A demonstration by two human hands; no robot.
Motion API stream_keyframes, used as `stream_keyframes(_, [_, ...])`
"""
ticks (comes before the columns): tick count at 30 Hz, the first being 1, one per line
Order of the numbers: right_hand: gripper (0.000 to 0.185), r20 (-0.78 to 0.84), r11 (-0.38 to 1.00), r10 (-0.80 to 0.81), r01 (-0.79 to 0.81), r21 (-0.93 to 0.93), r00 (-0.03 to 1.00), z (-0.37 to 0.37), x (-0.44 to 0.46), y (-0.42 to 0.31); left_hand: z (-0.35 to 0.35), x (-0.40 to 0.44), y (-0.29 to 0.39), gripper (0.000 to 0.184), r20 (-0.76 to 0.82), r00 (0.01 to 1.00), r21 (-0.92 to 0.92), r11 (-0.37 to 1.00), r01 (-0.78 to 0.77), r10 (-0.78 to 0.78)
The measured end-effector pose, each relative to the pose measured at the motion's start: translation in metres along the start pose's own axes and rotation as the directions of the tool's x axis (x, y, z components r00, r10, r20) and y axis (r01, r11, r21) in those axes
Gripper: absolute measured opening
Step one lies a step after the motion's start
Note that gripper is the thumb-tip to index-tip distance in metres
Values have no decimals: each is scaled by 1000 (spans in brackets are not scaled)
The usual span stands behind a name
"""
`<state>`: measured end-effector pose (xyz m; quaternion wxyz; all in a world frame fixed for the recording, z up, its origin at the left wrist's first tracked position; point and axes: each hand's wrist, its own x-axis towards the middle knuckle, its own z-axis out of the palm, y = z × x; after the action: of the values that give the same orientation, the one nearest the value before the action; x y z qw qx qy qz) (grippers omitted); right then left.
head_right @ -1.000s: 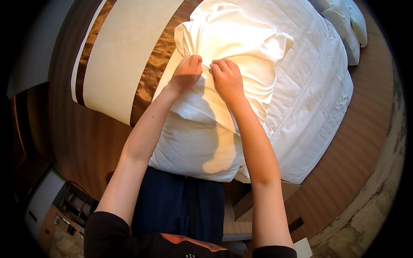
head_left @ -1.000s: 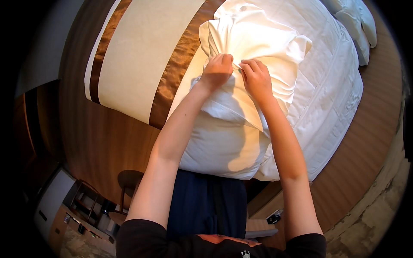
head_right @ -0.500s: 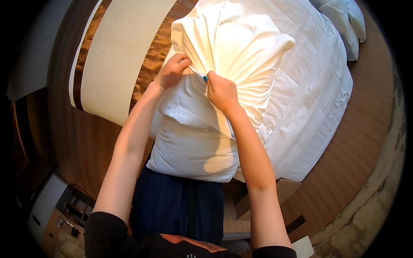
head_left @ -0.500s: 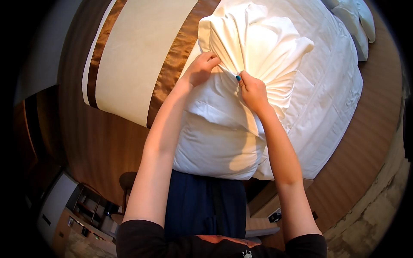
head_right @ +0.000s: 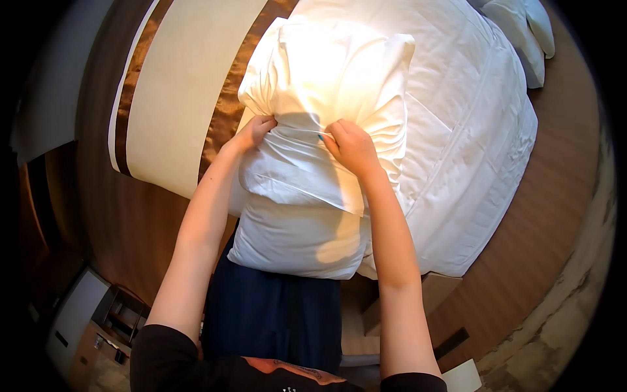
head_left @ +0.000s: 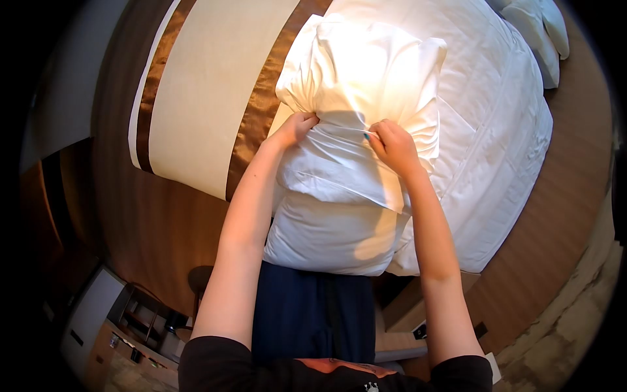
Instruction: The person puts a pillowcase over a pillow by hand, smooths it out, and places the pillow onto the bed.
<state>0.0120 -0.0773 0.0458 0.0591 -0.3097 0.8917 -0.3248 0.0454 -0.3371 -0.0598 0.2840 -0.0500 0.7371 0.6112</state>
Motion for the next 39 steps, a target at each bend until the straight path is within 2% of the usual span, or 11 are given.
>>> stream_keyframes(3, [5,-100,997,24,-17,71,995,-13,-11,17,-2,-3,13,34,-25,999,-53,998,40,-41])
stream_keyframes(6, [7,-100,978,191,-180,105,977,-29,-23,37,8,-18,19,37,-144,983,278,958,-67,110])
stream_keyframes(9, [11,-171,991,96,-78,109,981,-42,-31,50,20,-28,28,37,-181,861,661,707,-252,476])
stream_keyframes(13, [29,-279,994,102,-91,53,955,-40,-55,76,53,-16,61,30,-257,747,598,708,-376,613])
stream_keyframes(14, [34,-297,997,70,-70,11,952,-38,-59,79,60,-14,76,26,-247,792,541,758,-365,558])
stream_keyframes(17, [33,-392,997,15,-46,-69,920,-24,-62,90,87,5,111,25,-223,701,615,656,-438,678])
stream_keyframes(22, [22,-505,982,-32,-67,-176,862,-24,-58,87,139,30,141,34,-85,753,679,591,-435,652])
stream_keyframes(28, [20,-609,996,87,-57,69,789,-18,-70,91,176,38,149,33,-53,783,696,585,-416,619])
stream_keyframes(32, [14,-543,970,241,-211,117,804,-16,-72,94,180,37,148,25,-90,753,700,579,-418,652])
stream_keyframes(35, [11,-508,949,258,-315,-29,822,-10,-75,96,178,37,141,19,-66,738,717,546,-433,672])
stream_keyframes(39, [8,-428,867,487,-482,127,761,13,-105,81,181,36,126,15,51,800,768,489,-414,597])
